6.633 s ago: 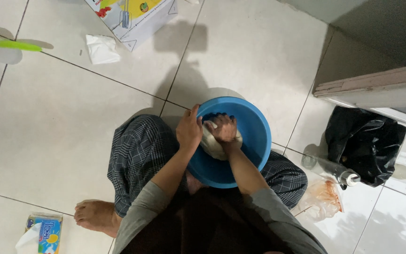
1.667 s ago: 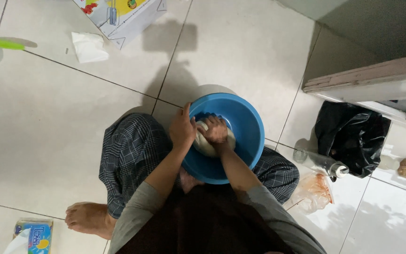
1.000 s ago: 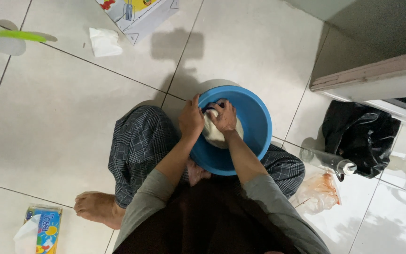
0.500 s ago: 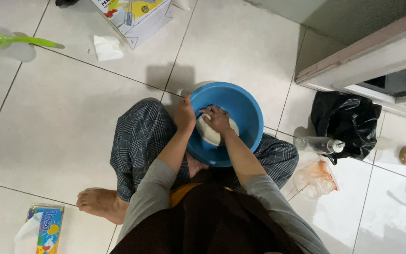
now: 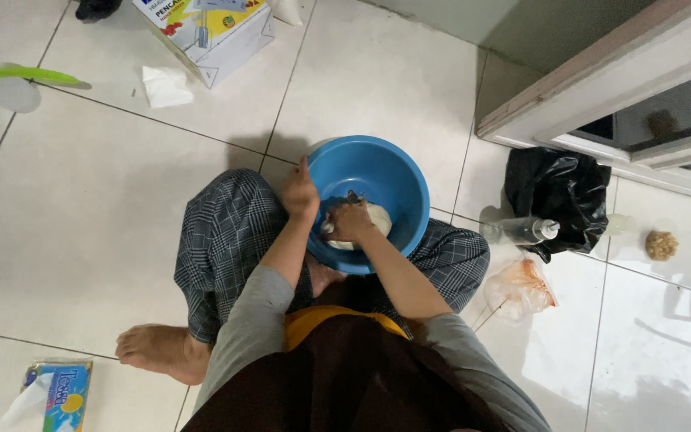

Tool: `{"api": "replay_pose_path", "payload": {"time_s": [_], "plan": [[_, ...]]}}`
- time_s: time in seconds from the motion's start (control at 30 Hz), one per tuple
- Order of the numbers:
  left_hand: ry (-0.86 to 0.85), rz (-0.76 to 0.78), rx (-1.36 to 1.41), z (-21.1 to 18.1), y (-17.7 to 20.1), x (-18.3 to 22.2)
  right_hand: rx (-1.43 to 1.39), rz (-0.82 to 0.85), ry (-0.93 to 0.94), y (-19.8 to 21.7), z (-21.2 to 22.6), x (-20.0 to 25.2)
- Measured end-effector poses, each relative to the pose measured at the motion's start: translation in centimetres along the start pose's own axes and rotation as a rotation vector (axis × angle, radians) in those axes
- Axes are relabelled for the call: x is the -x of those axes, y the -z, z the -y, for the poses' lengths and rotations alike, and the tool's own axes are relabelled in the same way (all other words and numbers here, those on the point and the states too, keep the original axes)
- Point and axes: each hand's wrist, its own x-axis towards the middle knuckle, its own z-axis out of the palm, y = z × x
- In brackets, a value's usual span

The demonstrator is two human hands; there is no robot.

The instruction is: Kneading a ball of dough in a blue plastic bowl while sitting on a tiled floor.

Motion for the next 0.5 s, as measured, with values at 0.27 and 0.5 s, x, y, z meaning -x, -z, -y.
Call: {"api": "replay_pose_path", "payload": {"time_s": [0.27, 0.5], "plan": [[-0.016, 0.000, 0.584, 1.9, -0.2, 0.5, 0.137, -0.181, 0.001, -2.1, 1.3, 1.3], [-0.082, -0.037, 0.084, 1.9, -1.5, -0.7, -0.466, -0.499, -0.052, -3.9, -1.4, 2.4]]}}
